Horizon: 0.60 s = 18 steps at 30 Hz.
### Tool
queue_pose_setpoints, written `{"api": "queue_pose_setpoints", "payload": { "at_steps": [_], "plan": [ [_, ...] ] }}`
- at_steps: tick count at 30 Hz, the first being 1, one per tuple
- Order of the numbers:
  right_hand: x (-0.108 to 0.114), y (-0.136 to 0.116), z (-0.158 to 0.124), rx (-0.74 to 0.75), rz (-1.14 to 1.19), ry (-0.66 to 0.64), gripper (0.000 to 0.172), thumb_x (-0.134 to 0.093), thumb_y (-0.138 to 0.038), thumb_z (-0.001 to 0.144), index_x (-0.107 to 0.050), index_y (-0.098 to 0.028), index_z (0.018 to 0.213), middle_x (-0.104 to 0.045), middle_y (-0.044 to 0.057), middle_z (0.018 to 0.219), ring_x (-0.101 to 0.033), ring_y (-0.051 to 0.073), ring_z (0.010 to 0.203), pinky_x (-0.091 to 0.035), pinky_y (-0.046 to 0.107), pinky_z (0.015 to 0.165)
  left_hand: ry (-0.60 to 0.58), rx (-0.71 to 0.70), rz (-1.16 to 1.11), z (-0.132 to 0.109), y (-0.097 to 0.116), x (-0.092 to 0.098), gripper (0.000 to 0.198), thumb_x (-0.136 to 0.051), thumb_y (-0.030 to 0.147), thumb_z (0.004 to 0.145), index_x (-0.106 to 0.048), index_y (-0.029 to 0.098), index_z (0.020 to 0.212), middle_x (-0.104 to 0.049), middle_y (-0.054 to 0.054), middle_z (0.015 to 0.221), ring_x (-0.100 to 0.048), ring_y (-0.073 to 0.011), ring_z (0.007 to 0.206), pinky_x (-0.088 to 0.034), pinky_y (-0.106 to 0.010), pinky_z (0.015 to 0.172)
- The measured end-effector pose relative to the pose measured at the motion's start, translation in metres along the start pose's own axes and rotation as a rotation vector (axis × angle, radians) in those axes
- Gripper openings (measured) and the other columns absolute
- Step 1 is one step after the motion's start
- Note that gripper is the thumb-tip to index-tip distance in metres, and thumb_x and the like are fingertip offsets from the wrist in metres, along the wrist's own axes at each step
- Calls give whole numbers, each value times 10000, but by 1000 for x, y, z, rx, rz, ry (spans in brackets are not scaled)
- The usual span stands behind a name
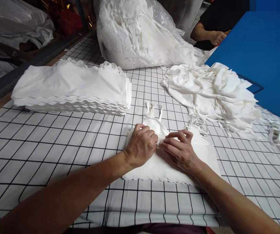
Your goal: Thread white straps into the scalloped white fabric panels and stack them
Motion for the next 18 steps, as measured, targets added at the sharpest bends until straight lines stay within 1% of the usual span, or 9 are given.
{"api": "queue_pose_setpoints", "payload": {
  "at_steps": [5,9,12,15,18],
  "plan": [
    [0,-4,1,37,-113,-21,225,-534,-50,906,-605,-259,952,-707,-9,834,-557,220,980,-235,453,944,-4,-23,25,0,2,-1,129,-575,67,786,-569,147,685,-626,-33,692,-540,-183,715,-409,-382,825],
    [-2,-9,6,85,-192,-84,215,-497,-43,920,-609,-227,915,-672,12,787,-541,218,970,-221,453,966,8,-53,54,0,6,-1,163,-549,42,797,-565,146,673,-607,-28,675,-536,-182,710,-409,-380,839],
    [0,-13,14,131,-238,-141,248,-461,-37,936,-626,-215,887,-649,8,756,-533,198,933,-203,445,991,3,-65,60,0,9,-2,198,-513,23,818,-569,145,673,-605,-27,676,-538,-178,712,-409,-381,860],
    [3,-2,26,109,-234,-256,235,-466,-90,964,-645,-200,857,-640,6,744,-530,185,878,-201,451,993,-32,-24,9,1,3,-4,179,-538,40,832,-600,136,694,-632,-35,697,-562,-186,734,-411,-387,859],
    [8,22,43,61,-84,-408,212,-537,-238,975,-662,-191,809,-646,8,727,-535,178,835,-246,435,936,-102,123,-163,2,-17,-8,100,-655,154,854,-658,139,755,-680,-30,742,-601,-190,759,-416,-384,844]
  ]
}}
Point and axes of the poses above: each hand's wrist, its own z-axis towards the middle knuckle, its own x-axis out of the back of the hand, y = z × x, the point moved 9 cm from there along z, towards the middle knuckle
